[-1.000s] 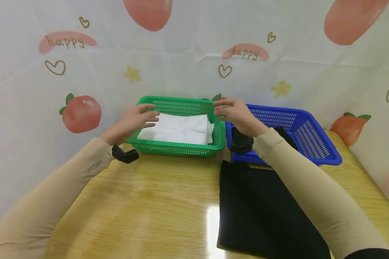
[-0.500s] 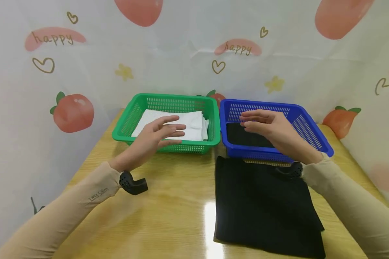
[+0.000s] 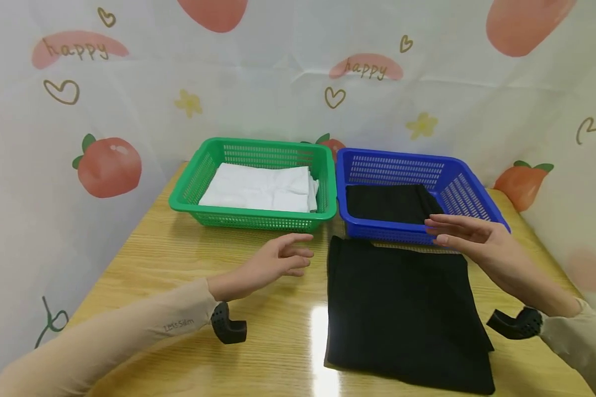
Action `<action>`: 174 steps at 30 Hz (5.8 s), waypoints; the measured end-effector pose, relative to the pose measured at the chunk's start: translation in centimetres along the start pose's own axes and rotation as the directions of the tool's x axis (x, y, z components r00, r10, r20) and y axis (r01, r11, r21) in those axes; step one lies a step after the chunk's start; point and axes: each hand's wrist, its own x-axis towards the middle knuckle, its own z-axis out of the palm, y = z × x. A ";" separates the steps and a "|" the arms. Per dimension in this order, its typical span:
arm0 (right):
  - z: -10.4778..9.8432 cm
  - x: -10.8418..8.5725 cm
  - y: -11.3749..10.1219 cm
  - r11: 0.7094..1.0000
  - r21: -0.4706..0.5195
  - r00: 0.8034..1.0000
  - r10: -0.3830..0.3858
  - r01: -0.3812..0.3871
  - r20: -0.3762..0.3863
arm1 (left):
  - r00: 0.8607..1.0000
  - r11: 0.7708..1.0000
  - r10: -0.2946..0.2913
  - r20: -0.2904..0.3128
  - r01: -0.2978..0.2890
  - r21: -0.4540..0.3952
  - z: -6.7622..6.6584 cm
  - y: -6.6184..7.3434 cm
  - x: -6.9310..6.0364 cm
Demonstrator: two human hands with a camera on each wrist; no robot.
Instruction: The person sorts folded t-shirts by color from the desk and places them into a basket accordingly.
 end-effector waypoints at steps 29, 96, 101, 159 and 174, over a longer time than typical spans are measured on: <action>-7.2 -5.0 8.4 0.956 0.256 0.977 0.098 -0.145 0.189 | 0.991 0.995 -0.097 0.087 0.097 0.003 3.4 -2.5 3.0; -3.8 -5.1 11.3 0.933 0.285 0.893 0.075 -0.220 0.444 | 0.998 0.959 -0.038 0.044 0.024 0.282 5.7 -3.5 5.5; -3.6 -5.0 11.2 0.910 0.365 0.881 -0.002 -0.194 0.472 | 0.999 0.948 -0.024 0.033 0.012 0.317 5.8 -3.3 4.5; -15.0 5.2 -2.6 0.999 -0.002 0.998 0.035 -0.035 0.044 | 0.972 0.918 0.208 -0.106 -0.157 0.363 0.4 11.6 18.4; -13.5 10.5 2.1 0.920 -0.342 0.969 0.234 -0.194 0.079 | 0.992 0.854 -0.107 0.065 0.058 0.517 -0.3 8.9 22.4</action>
